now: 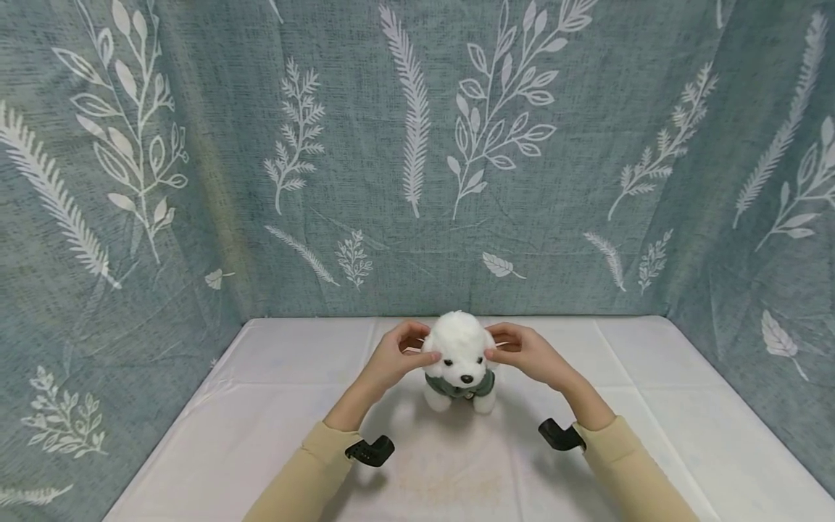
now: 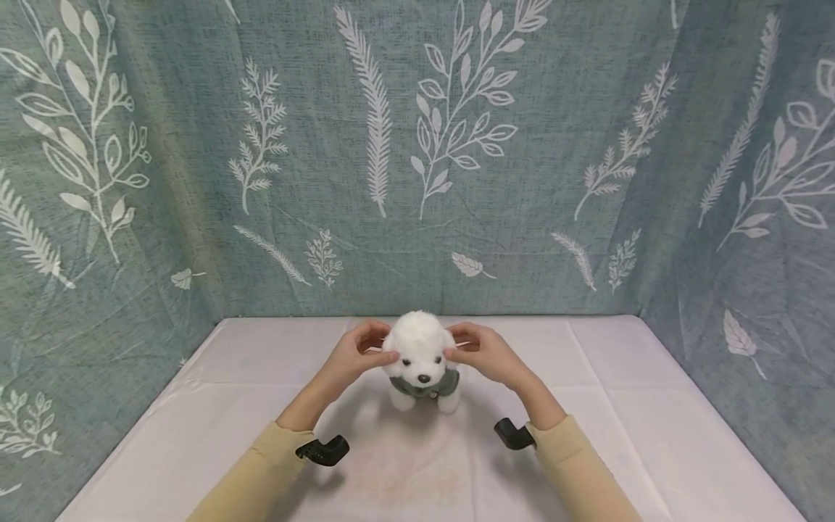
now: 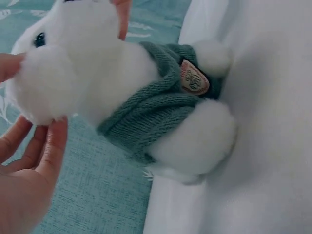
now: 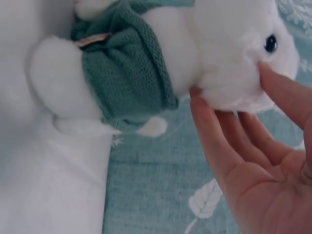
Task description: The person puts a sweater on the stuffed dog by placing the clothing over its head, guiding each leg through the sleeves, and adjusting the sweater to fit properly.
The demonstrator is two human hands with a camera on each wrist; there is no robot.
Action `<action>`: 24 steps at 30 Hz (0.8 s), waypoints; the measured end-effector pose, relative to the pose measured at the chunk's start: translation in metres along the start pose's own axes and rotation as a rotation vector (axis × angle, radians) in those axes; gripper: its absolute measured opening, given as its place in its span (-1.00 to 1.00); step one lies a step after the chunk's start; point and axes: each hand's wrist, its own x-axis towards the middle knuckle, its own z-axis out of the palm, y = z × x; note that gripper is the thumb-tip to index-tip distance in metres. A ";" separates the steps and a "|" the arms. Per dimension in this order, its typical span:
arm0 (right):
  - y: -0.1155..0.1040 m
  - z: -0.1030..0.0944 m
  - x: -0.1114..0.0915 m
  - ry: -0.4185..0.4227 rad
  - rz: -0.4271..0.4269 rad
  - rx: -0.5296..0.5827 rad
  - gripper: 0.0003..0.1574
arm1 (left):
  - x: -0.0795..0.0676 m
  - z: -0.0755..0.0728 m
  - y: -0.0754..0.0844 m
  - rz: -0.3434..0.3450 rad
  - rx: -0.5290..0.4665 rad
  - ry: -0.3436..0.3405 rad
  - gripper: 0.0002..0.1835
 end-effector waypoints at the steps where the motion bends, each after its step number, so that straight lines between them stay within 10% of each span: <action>1: 0.000 -0.001 0.000 -0.007 -0.003 0.002 -0.41 | -0.001 0.000 0.001 -0.005 0.004 -0.001 -0.59; 17: -0.001 -0.003 0.000 -0.041 -0.032 0.006 -0.42 | -0.005 -0.004 0.004 -0.016 0.007 -0.026 -0.58; 24: 0.009 -0.018 -0.017 0.091 -0.032 -0.256 -0.34 | -0.013 -0.018 0.001 0.198 0.473 0.165 -0.51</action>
